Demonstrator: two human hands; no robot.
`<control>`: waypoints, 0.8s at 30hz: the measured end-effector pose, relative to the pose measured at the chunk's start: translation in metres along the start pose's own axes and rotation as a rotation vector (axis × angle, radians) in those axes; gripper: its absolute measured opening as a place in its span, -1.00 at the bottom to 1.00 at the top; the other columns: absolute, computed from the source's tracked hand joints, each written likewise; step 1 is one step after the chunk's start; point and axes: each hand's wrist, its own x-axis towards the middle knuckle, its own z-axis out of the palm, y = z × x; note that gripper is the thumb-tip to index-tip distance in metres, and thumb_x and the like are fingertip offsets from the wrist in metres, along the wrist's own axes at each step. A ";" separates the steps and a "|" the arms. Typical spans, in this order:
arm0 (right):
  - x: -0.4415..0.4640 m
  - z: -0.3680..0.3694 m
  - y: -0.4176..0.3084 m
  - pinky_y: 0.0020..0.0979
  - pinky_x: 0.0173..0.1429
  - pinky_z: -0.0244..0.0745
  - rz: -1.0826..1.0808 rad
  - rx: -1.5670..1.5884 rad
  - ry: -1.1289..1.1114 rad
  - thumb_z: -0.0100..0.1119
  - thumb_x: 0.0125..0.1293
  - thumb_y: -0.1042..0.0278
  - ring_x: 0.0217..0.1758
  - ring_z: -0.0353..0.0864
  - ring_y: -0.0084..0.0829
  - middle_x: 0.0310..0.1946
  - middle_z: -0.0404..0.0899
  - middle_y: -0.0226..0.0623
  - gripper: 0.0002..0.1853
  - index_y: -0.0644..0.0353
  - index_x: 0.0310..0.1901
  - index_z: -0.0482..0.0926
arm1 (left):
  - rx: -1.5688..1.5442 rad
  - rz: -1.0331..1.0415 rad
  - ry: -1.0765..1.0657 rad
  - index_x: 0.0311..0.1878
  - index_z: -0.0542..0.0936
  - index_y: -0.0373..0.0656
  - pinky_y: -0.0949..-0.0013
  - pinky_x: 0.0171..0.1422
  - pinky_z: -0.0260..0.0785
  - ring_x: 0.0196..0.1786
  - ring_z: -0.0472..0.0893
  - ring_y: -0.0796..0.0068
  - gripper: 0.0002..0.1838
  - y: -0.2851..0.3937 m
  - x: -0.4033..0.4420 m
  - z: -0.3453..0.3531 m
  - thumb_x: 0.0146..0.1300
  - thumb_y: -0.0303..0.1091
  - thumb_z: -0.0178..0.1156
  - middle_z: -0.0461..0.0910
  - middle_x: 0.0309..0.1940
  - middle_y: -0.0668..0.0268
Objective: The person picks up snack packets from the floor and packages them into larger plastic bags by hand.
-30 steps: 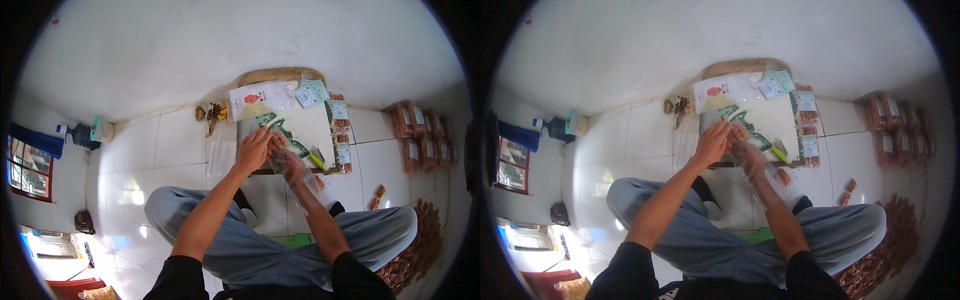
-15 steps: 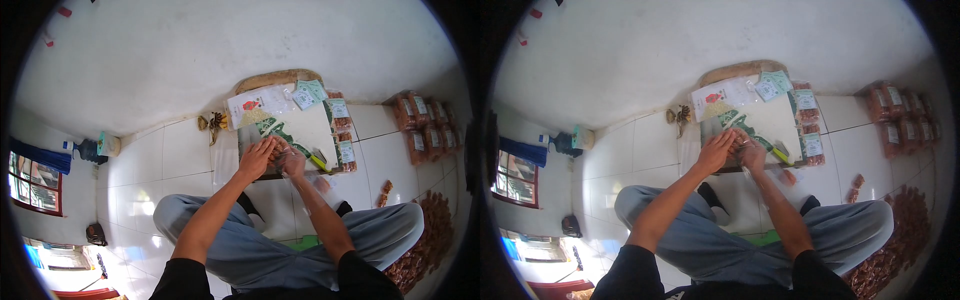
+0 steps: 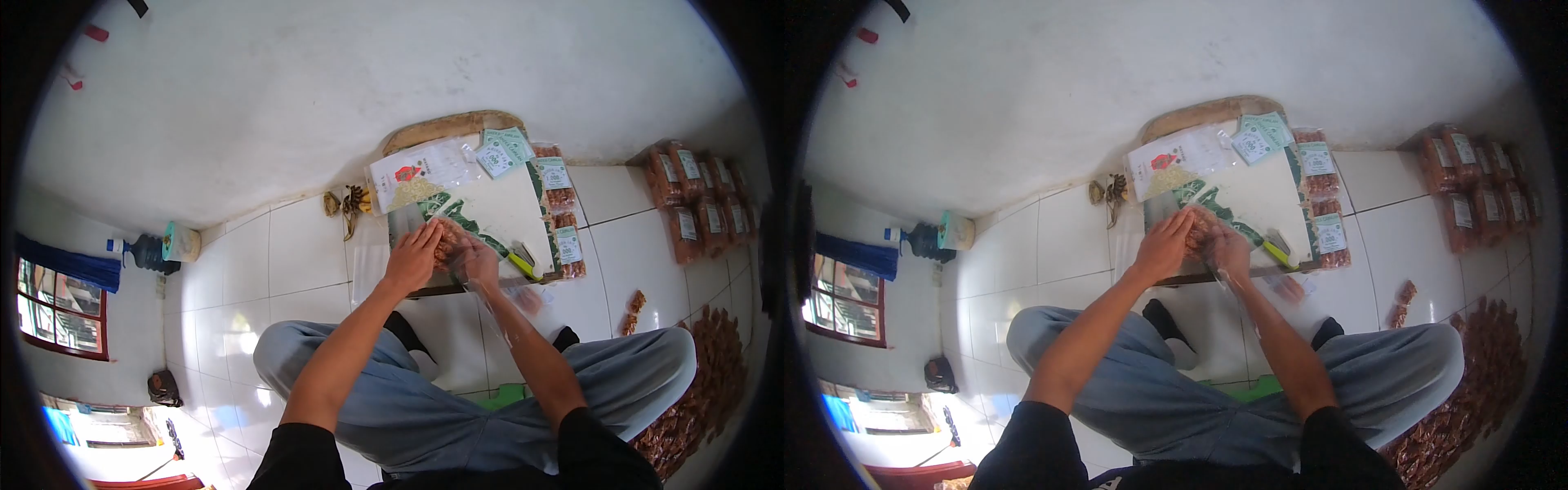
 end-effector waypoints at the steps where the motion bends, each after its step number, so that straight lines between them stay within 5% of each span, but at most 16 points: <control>1: -0.002 -0.002 0.002 -0.50 -0.49 0.40 -0.001 0.000 0.001 0.09 0.49 0.17 -0.62 0.45 -0.61 -0.51 0.63 -0.41 -0.70 0.24 -0.09 0.67 | 0.007 -0.018 -0.003 0.53 0.14 -0.13 0.12 0.55 0.06 0.52 0.21 0.27 -0.31 -0.001 0.000 -0.001 0.32 -0.36 -0.01 0.08 0.57 0.28; 7: 0.013 -0.001 0.051 -0.63 -0.23 0.46 -0.477 0.021 -0.158 0.04 0.46 0.41 -0.11 0.52 -0.69 0.06 0.60 -0.34 -0.72 0.22 0.14 0.54 | -0.022 0.171 -0.077 0.54 0.08 -0.19 0.05 0.57 -0.02 0.58 0.08 0.17 -0.18 -0.010 -0.006 -0.021 0.22 -0.22 0.08 0.01 0.58 0.16; 9: -0.002 -0.009 0.018 -0.64 -0.15 0.47 0.282 0.837 -0.360 0.00 0.43 0.46 0.01 0.46 -0.68 0.15 0.53 -0.33 -0.65 0.22 0.22 0.46 | -0.014 0.188 -0.096 0.55 0.05 -0.17 0.03 0.60 -0.07 0.59 0.04 0.18 -0.13 -0.012 -0.006 -0.022 0.18 -0.18 0.11 -0.02 0.58 0.16; 10: -0.006 -0.011 0.010 -0.64 -0.15 0.47 0.282 0.837 -0.360 0.00 0.43 0.46 0.01 0.46 -0.68 0.15 0.53 -0.33 -0.65 0.22 0.22 0.46 | -0.007 0.206 -0.116 0.57 0.01 -0.16 0.02 0.62 -0.11 0.61 0.00 0.19 -0.07 -0.014 -0.006 -0.022 0.15 -0.14 0.13 -0.05 0.59 0.16; 12: -0.012 -0.011 0.000 -0.61 -0.18 0.48 -0.598 -0.430 -0.201 0.04 0.34 0.52 -0.13 0.49 -0.61 0.12 0.54 -0.32 -0.62 0.26 0.19 0.47 | -0.005 0.209 -0.133 0.57 -0.01 -0.15 0.03 0.62 -0.12 0.61 0.00 0.20 -0.03 -0.015 -0.007 -0.023 0.13 -0.11 0.18 -0.05 0.59 0.17; 13: -0.010 -0.008 -0.004 -0.61 -0.18 0.48 -0.598 -0.430 -0.202 0.04 0.34 0.52 -0.13 0.49 -0.61 0.12 0.54 -0.32 -0.62 0.26 0.19 0.47 | -0.002 0.213 -0.149 0.58 -0.03 -0.14 0.04 0.63 -0.13 0.61 0.00 0.20 0.02 -0.015 -0.007 -0.023 0.11 -0.08 0.23 -0.05 0.59 0.17; 14: -0.007 -0.005 -0.008 -0.54 -0.18 0.49 -0.211 0.097 -0.285 0.05 0.29 0.54 -0.15 0.53 -0.50 0.11 0.54 -0.25 -0.58 0.24 0.21 0.46 | -0.002 0.212 -0.148 0.58 -0.03 -0.14 0.04 0.63 -0.13 0.61 0.00 0.20 0.02 -0.016 -0.005 -0.024 0.11 -0.08 0.23 -0.05 0.59 0.17; 16: -0.003 -0.003 -0.002 -0.47 -0.18 0.51 0.189 0.615 -0.346 0.05 0.23 0.55 -0.18 0.57 -0.39 0.11 0.54 -0.18 -0.53 0.22 0.22 0.45 | 0.015 0.220 -0.243 0.59 -0.09 -0.09 0.04 0.65 -0.22 0.62 -0.06 0.24 0.09 -0.019 -0.001 -0.031 0.08 -0.03 0.30 -0.06 0.60 0.21; 19: -0.007 -0.013 0.015 -0.38 -0.20 0.53 0.327 0.944 -0.229 0.08 0.25 0.54 -0.27 0.61 -0.24 -0.08 0.60 -0.10 -0.66 0.21 0.08 0.55 | 0.104 0.197 -0.278 0.60 -0.12 -0.07 0.03 0.65 -0.20 0.62 -0.04 0.24 0.14 -0.021 0.001 -0.037 0.06 -0.03 0.36 -0.05 0.60 0.23; 21: -0.012 -0.023 0.021 -0.31 -0.22 0.52 -0.539 -0.256 -0.280 0.03 0.33 0.42 -0.32 0.63 -0.21 -0.28 0.63 -0.12 -0.80 0.21 -0.12 0.63 | 0.111 0.207 -0.256 0.60 -0.12 -0.06 0.03 0.64 -0.19 0.62 -0.03 0.24 0.16 -0.022 -0.002 -0.033 0.06 0.01 0.38 -0.06 0.60 0.24; 24: -0.013 -0.020 0.020 -0.30 -0.28 0.51 -0.454 -0.290 -0.434 0.07 0.30 0.39 -0.38 0.65 -0.20 -0.41 0.65 -0.17 -0.82 0.22 -0.31 0.67 | 0.142 0.210 -0.235 0.60 -0.13 -0.06 0.04 0.64 -0.17 0.61 -0.02 0.25 0.20 -0.020 -0.002 -0.028 0.05 0.06 0.42 -0.10 0.61 0.27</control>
